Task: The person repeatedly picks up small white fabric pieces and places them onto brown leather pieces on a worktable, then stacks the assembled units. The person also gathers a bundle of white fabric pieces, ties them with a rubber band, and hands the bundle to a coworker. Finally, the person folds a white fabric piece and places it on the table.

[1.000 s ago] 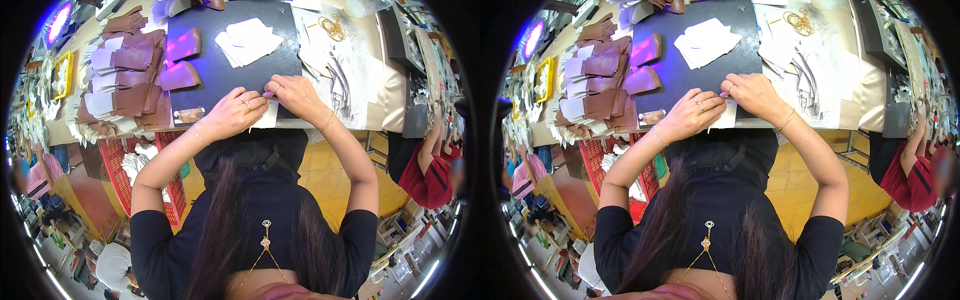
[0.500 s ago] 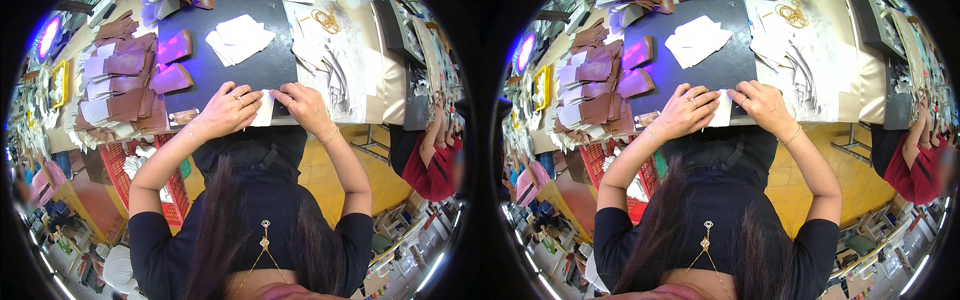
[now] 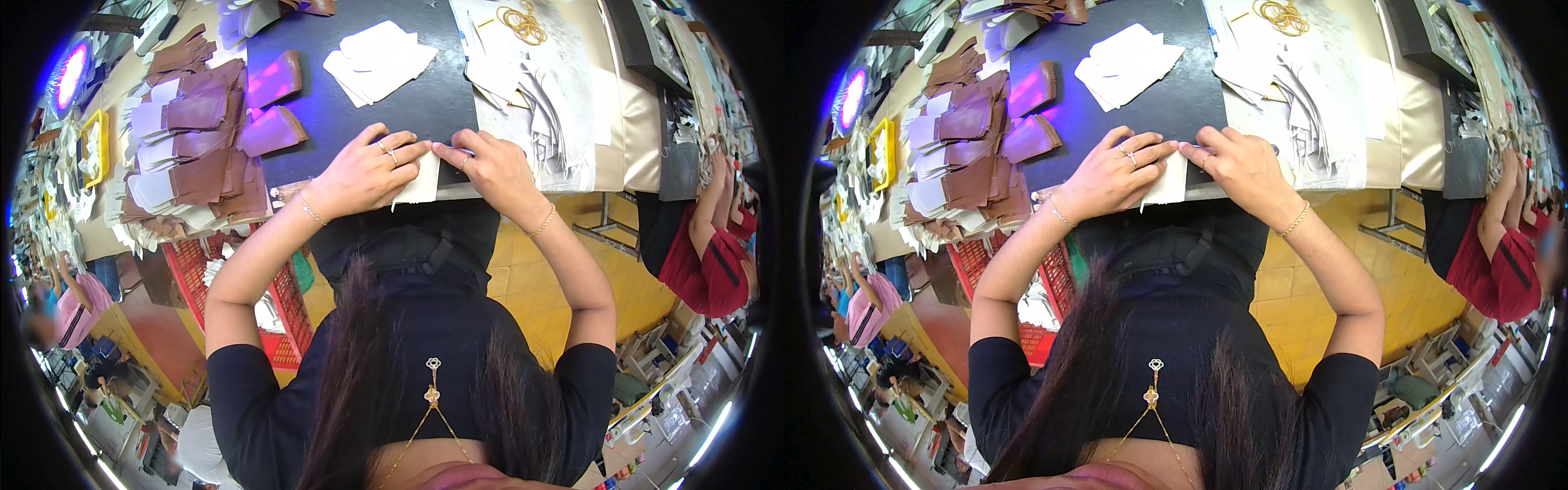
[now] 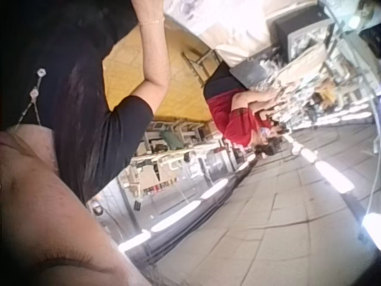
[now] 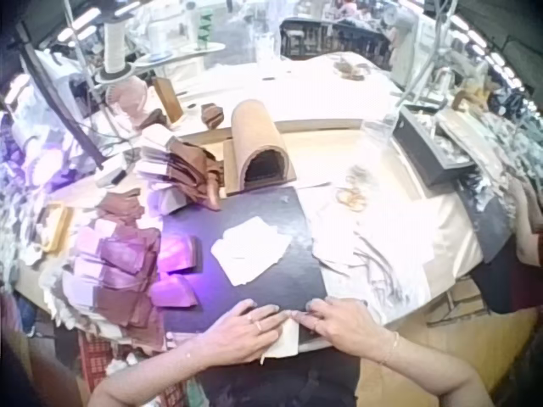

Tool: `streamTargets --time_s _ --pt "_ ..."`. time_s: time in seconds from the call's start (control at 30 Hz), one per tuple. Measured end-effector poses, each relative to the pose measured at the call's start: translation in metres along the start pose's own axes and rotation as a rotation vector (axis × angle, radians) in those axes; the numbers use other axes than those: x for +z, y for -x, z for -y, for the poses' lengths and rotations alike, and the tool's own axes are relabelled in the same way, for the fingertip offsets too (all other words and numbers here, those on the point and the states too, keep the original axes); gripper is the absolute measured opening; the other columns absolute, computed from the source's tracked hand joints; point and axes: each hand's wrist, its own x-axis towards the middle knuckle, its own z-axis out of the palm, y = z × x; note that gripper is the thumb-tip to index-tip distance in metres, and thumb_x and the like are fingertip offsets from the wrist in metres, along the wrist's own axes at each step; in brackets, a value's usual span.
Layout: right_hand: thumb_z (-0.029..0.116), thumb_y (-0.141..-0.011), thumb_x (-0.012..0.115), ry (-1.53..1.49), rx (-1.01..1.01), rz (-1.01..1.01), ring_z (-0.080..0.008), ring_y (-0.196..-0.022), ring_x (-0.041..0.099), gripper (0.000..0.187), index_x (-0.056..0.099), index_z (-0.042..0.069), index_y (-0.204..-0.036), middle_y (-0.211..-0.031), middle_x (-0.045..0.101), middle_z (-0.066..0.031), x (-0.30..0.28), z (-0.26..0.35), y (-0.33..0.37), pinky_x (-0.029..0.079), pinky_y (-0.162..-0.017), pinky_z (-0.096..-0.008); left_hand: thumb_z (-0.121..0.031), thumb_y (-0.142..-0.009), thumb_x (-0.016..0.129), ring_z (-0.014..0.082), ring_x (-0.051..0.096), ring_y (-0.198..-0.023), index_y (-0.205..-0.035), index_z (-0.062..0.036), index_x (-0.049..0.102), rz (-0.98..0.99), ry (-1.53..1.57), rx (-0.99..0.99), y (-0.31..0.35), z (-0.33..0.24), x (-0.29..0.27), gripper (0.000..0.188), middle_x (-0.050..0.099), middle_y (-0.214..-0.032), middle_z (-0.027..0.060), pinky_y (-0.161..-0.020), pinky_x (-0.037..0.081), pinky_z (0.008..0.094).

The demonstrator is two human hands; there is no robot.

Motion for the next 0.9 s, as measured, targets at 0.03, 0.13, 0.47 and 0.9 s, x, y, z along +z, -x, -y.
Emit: streamTargets --time_s 0.03,0.13,0.47,0.9 --pt "0.009 -0.080 0.068 -0.072 0.079 0.017 -0.0178 -0.074 0.063 0.031 0.071 0.010 -0.111 -0.091 0.061 -0.0032 -0.001 0.001 0.000 0.052 -0.065 -0.0296 -0.017 -0.080 0.070 0.0211 0.055 -0.115 -0.106 -0.0085 0.066 0.024 -0.013 0.015 0.000 0.002 0.000 0.027 0.059 -0.127 0.0044 -0.094 0.042 0.0403" --pt "0.013 -0.084 0.070 -0.323 0.318 -0.022 -0.0222 -0.076 0.065 0.028 0.070 0.008 -0.112 -0.088 0.063 -0.0059 0.000 0.006 -0.003 0.053 -0.067 -0.0329 -0.018 -0.081 0.071 0.0221 0.055 -0.114 -0.108 -0.0089 0.066 -0.053 -0.088 -0.063 0.002 -0.006 0.005 0.029 0.060 -0.123 0.0053 -0.094 0.042 0.0400" --pt "0.013 -0.086 0.071 -0.353 0.515 -0.034 -0.0291 -0.076 0.065 0.014 0.065 0.001 -0.091 -0.085 0.065 -0.0132 0.008 0.015 -0.014 0.050 -0.067 -0.0358 -0.020 -0.083 0.069 0.0203 0.055 -0.109 -0.106 -0.0081 0.066 -0.186 -0.085 -0.185 0.002 -0.021 0.015 0.026 0.061 -0.124 0.0038 -0.092 0.041 0.0393" --pt "0.008 -0.085 0.072 -0.494 0.516 -0.077 -0.0184 -0.071 0.064 0.020 0.069 0.004 -0.104 -0.082 0.062 -0.0087 0.000 0.037 -0.004 0.051 -0.066 -0.0296 -0.017 -0.082 0.072 0.0232 0.055 -0.112 -0.109 -0.0081 0.067 -0.195 0.009 -0.242 0.003 -0.021 0.015 0.029 0.062 -0.124 0.0046 -0.094 0.041 0.0407"
